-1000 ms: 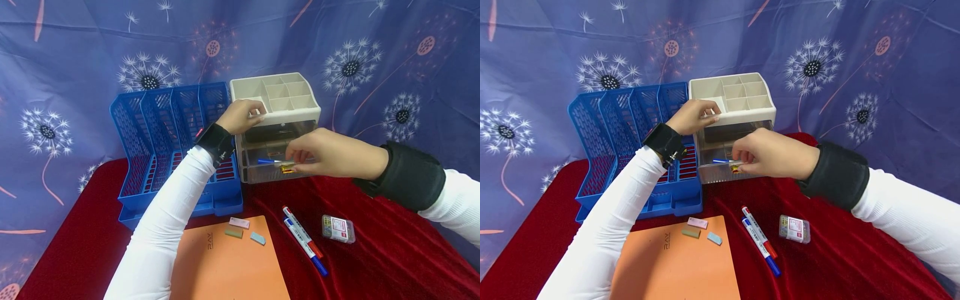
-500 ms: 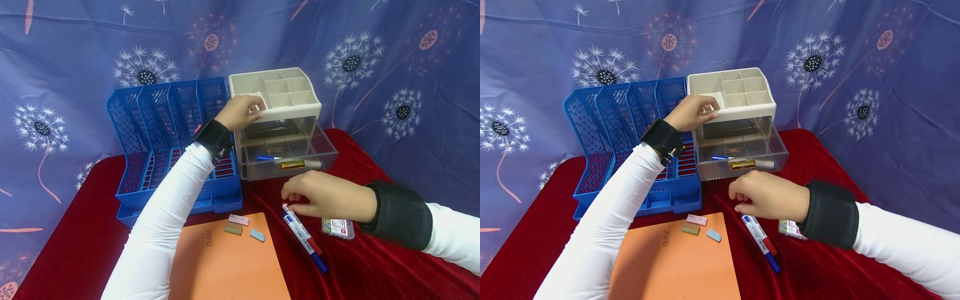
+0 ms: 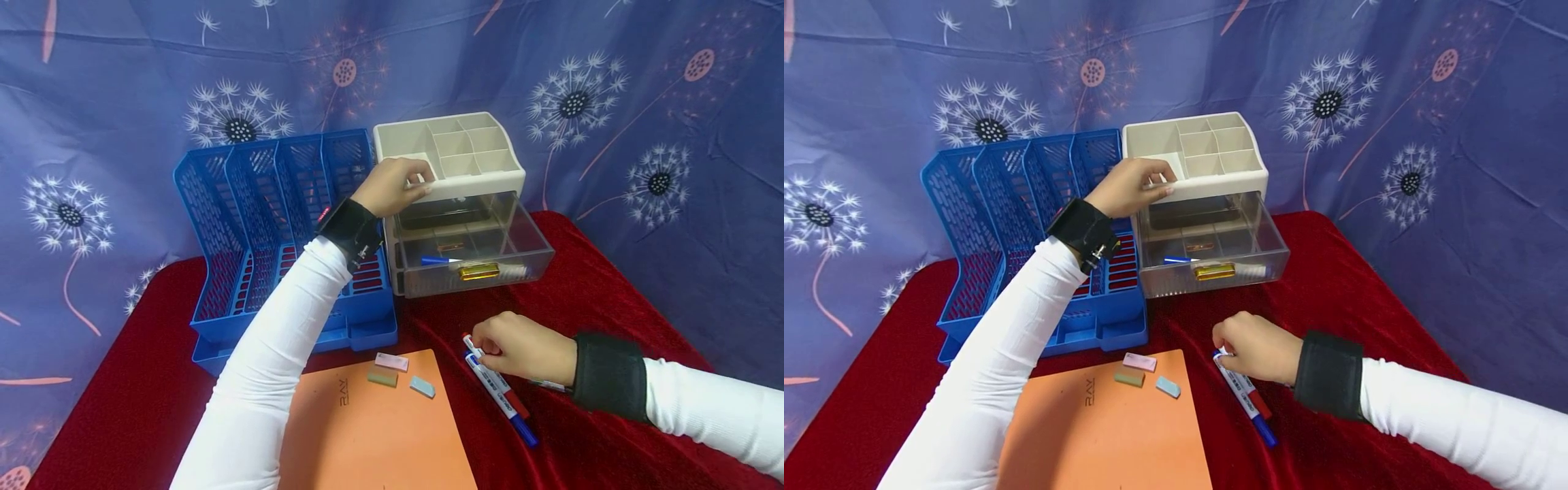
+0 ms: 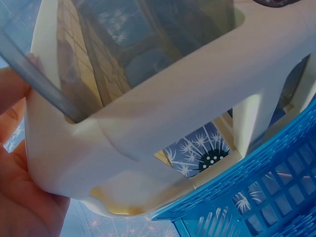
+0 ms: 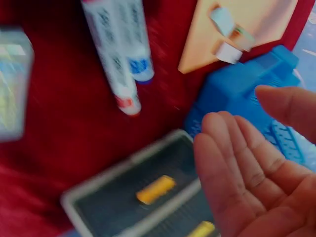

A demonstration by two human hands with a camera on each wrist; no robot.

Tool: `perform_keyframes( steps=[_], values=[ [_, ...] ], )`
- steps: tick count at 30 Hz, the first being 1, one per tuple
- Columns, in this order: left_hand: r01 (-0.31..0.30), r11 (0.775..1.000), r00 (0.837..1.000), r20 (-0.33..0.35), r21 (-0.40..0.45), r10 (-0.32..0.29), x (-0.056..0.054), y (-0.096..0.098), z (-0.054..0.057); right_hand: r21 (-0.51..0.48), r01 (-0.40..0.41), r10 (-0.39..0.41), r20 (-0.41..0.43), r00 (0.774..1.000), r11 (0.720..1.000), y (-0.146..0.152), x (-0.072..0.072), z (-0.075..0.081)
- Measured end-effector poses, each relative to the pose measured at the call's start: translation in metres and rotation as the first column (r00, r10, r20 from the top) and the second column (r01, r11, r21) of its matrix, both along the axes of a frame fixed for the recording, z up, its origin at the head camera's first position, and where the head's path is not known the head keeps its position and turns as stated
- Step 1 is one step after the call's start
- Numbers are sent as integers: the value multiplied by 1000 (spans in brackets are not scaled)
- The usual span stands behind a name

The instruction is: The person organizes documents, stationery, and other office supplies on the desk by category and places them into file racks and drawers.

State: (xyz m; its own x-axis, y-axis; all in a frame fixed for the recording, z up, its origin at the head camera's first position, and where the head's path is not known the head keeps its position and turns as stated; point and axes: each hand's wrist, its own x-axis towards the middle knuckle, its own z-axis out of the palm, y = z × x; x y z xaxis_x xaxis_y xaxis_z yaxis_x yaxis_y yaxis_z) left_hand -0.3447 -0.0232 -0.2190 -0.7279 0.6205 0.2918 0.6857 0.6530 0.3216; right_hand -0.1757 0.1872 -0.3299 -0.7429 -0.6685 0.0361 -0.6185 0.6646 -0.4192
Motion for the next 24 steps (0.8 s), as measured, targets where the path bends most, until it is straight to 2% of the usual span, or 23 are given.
perform_keyframes(
  steps=[4, 10, 17, 24],
  values=[
    [0, 1000, 1000, 2, 1, 0, 1, -1, 0, 10, 81, -82, 61, 995, 997, 6, -1, -19],
    [-3, 1000, 1000, -4, 1, 3, 0, -1, 0, 84, 175, -182, 78, 980, 981, 15, -1, -43],
    [2, 1000, 1000, -10, 3, -2, 0, -2, -1, 49, 175, -181, 172, 968, 983, 18, -2, -62],
    [4, 1000, 1000, -12, 12, -4, -3, -2, -3, 27, 196, -198, 165, 966, 980, 19, -6, -76]
  ],
)
